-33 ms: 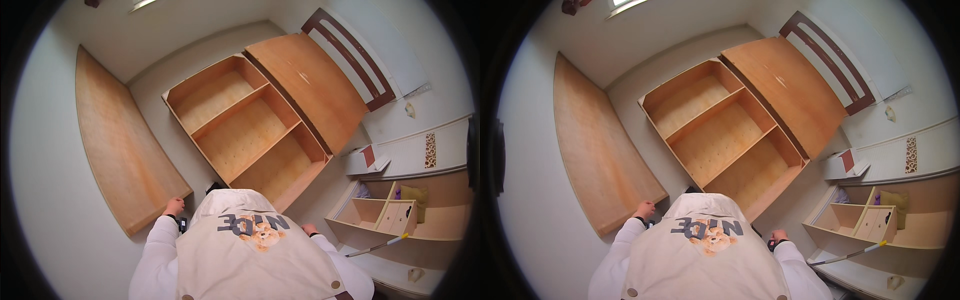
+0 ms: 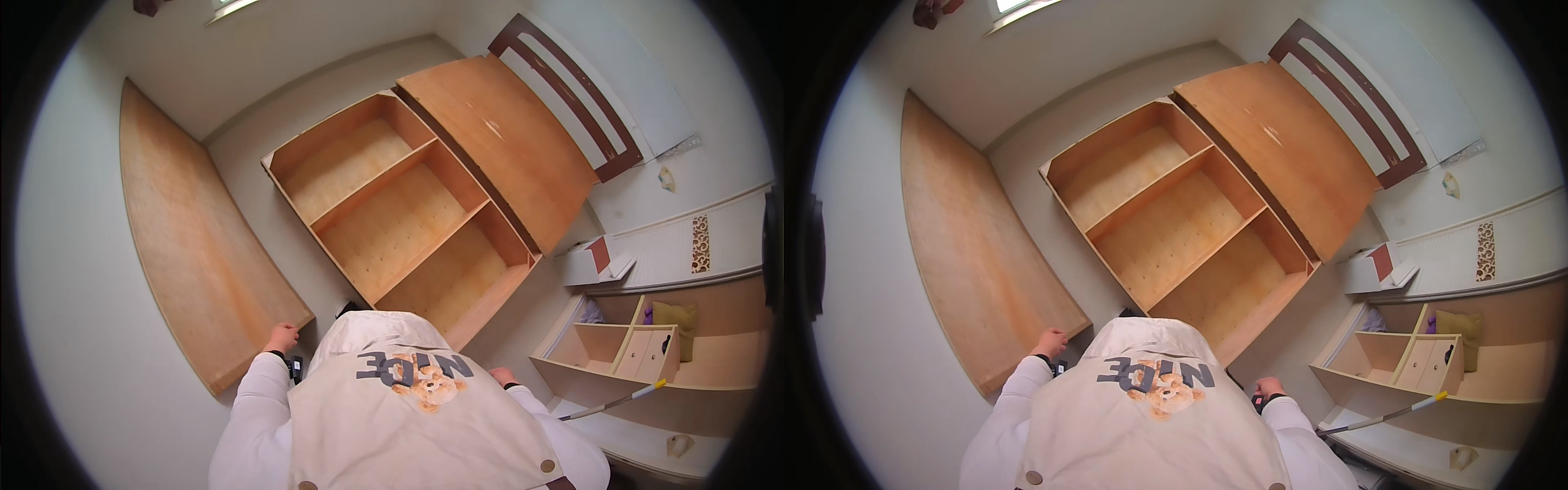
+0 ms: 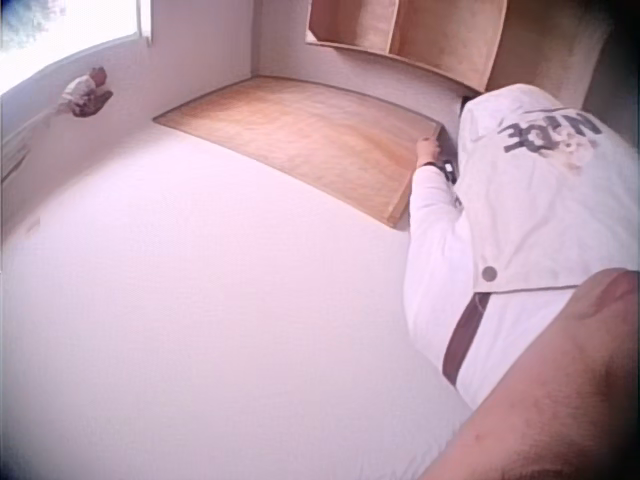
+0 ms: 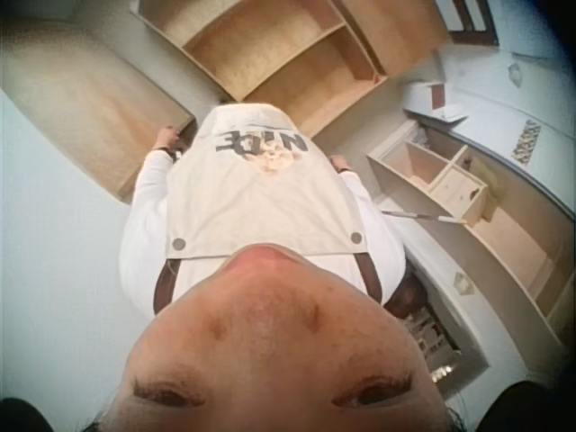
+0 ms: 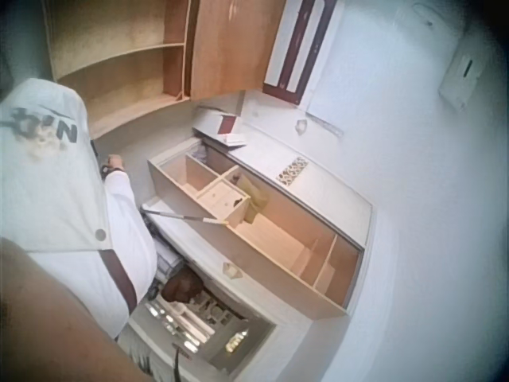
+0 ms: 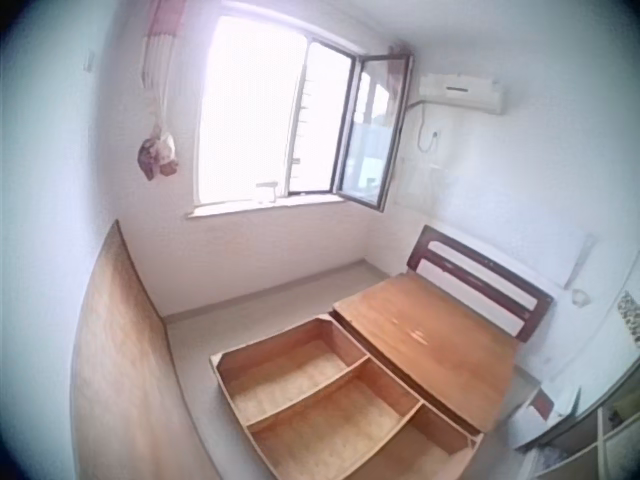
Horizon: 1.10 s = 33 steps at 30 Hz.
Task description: The person mops the floor with a mop and bucket, then moves and assembles wooden furniture pieces. They lift and position a large wooden panel and a shelving unit, aligning them against the wall.
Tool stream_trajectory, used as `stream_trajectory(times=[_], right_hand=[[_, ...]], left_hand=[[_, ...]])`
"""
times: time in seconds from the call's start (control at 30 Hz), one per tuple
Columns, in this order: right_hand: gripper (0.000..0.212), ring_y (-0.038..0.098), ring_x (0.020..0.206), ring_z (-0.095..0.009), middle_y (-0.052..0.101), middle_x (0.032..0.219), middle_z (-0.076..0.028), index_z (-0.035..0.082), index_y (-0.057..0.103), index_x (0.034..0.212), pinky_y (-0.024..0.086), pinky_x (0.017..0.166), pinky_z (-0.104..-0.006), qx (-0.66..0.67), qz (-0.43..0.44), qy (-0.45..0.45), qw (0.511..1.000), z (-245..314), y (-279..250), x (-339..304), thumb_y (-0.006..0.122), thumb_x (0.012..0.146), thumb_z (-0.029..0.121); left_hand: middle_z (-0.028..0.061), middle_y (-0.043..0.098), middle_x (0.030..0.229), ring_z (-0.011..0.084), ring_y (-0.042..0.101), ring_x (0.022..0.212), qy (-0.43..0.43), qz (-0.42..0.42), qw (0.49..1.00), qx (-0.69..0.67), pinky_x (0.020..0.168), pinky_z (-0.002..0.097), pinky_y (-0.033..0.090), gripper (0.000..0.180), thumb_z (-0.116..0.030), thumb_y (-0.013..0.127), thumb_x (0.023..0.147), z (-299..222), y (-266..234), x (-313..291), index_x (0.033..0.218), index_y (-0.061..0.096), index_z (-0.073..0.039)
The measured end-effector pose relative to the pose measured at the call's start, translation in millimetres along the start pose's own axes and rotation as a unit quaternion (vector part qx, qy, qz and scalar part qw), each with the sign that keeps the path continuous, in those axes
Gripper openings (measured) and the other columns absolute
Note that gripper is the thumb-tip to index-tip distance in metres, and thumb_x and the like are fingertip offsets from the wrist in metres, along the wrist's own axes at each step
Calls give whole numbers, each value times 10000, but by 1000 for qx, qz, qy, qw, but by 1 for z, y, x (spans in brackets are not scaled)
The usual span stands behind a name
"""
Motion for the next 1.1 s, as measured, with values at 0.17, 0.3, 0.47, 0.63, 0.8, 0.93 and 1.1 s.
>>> stream_trajectory(times=[0.17,0.3,0.47,0.63,0.8,0.93,1.1], right_hand=[[128,581,591,-131,613,701,-44,28,628,893,479,508,-275,210,-42,53,975,110,27,-32,543,834,103],[146,564,582,-117,619,732,-48,20,604,951,465,501,-257,203,-16,-6,979,158,38,-22,571,820,75],[198,565,613,-114,626,760,-50,16,595,987,467,546,-246,250,-21,18,968,182,36,1,595,805,93],[195,558,605,-107,614,745,-37,40,594,1003,450,517,-231,240,-18,11,971,183,40,15,580,815,90],[179,560,618,-106,610,741,-24,52,607,985,440,511,-241,232,-14,9,973,179,44,25,586,819,116],[169,558,598,-110,627,737,-33,31,628,946,444,513,-246,257,-7,16,966,182,53,28,611,814,135],[205,570,577,-130,650,722,-45,50,659,969,467,524,-279,155,-24,-15,987,179,65,21,618,800,159]], left_hand=[[88,610,719,171,565,545,4,33,999,-33,447,301,445,132,-128,549,849,-36,-30,53,948,578,-45],[78,560,714,149,509,497,53,82,995,-5,406,274,389,131,-94,559,849,-30,-23,75,967,512,-61],[92,624,732,170,566,542,43,83,995,40,488,295,476,143,-141,539,851,-18,-32,75,949,571,-41],[103,608,739,168,541,503,-5,70,997,13,415,295,415,145,-141,505,862,0,-60,69,938,562,-32],[96,598,712,164,539,495,-44,51,997,22,406,289,401,155,-145,489,866,15,-74,63,913,579,-28],[90,613,758,156,565,538,60,90,976,189,442,284,434,161,-152,493,867,0,-73,48,956,567,-40],[93,615,836,160,595,644,9,85,991,98,518,284,473,198,-130,499,869,-23,-65,35,1041,532,-37]])
Point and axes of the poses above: each hand's wrist, its own x-axis towards the middle knuckle, its own y-axis out of the palm, z = x × y, the point moved 1 cm from there along x, towards the middle knuckle
